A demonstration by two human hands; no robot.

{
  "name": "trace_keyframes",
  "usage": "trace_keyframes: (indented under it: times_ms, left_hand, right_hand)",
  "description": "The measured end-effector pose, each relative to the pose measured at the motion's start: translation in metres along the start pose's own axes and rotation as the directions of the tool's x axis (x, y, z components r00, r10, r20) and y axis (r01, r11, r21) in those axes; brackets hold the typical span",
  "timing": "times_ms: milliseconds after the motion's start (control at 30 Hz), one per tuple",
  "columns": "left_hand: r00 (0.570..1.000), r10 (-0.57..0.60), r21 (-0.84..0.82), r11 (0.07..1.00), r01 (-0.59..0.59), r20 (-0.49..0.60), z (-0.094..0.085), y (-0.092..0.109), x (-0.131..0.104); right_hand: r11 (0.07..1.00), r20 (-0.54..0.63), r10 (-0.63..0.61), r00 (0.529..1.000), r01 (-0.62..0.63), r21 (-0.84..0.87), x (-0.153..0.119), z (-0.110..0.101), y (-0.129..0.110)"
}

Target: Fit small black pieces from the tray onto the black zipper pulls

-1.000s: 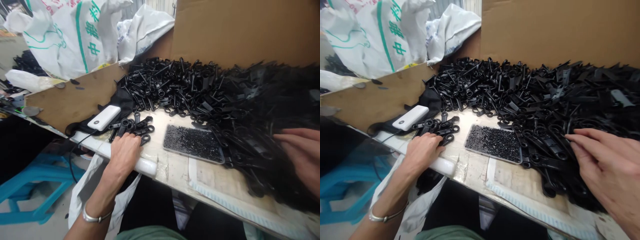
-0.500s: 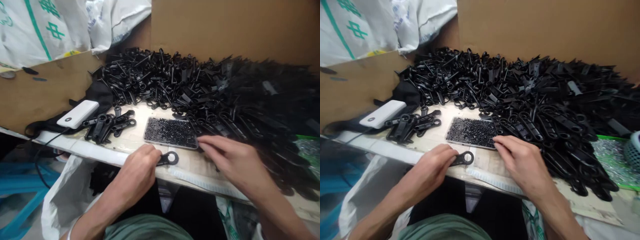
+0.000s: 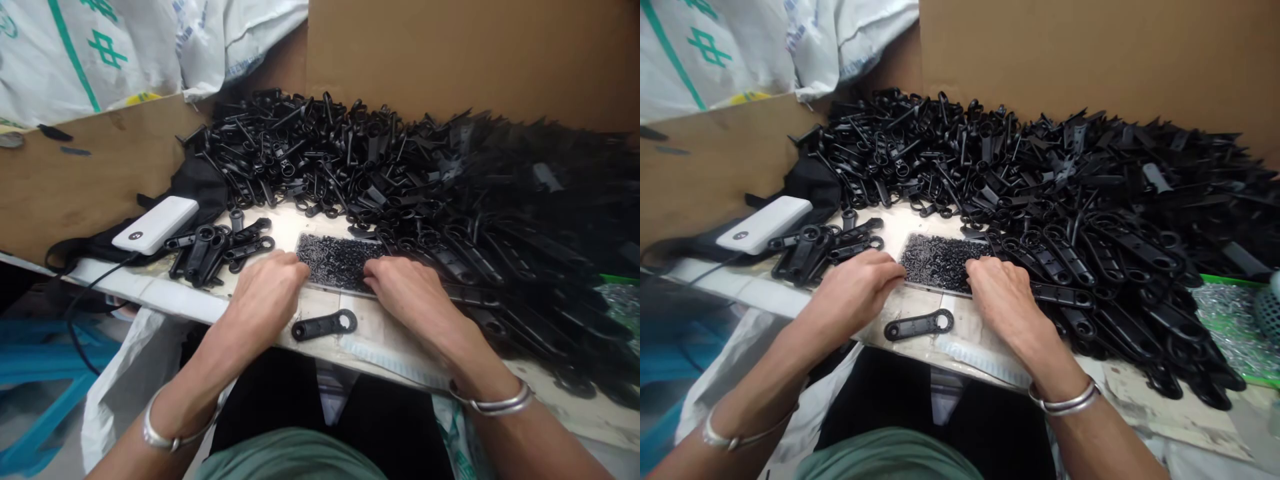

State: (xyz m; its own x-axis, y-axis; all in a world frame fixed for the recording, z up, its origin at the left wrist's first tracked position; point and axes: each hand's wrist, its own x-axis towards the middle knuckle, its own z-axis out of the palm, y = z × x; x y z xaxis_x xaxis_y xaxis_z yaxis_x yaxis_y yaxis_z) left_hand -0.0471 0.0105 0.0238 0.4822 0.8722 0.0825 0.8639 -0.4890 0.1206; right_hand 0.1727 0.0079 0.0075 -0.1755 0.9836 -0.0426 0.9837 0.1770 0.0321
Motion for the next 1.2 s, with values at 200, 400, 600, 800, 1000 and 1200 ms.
trace_keyframes:
  times_ms: [200,400,600,800,1000,1200]
  left_hand:
    - [0.996,0.085,0.144,0.986,-0.086,0.014,0.012,-0.012,0.033]
    - [0.989,0.138,0.108,0.984,-0.143,0.049,0.02,-0.007,0.04]
    - [0.99,0.14,0.099,0.985,-0.14,0.013,0.019,-0.006,0.039]
    - [0.984,0.179,0.081,0.98,-0.179,0.01,0.022,0.001,0.051]
    - [0.985,0.171,0.091,0.981,-0.173,0.025,0.022,0.004,0.055]
    - [0.988,0.156,0.024,0.987,-0.156,0.006,0.021,0.0,0.051]
  right_hand:
    - [0.997,-0.078,0.004,0.997,0.001,0.074,-0.01,-0.003,0.001]
    - [0.932,-0.226,-0.01,0.974,0.091,0.351,-0.02,-0.008,-0.001]
    - [0.846,-0.274,0.054,0.96,0.102,0.523,-0.032,-0.012,-0.002]
    - [0.832,-0.269,0.06,0.961,0.101,0.546,-0.038,-0.006,-0.006]
    - [0.824,-0.251,0.06,0.966,0.094,0.559,-0.042,-0.005,-0.007]
    - [0.76,-0.257,0.089,0.962,0.101,0.642,-0.043,-0.006,-0.01]
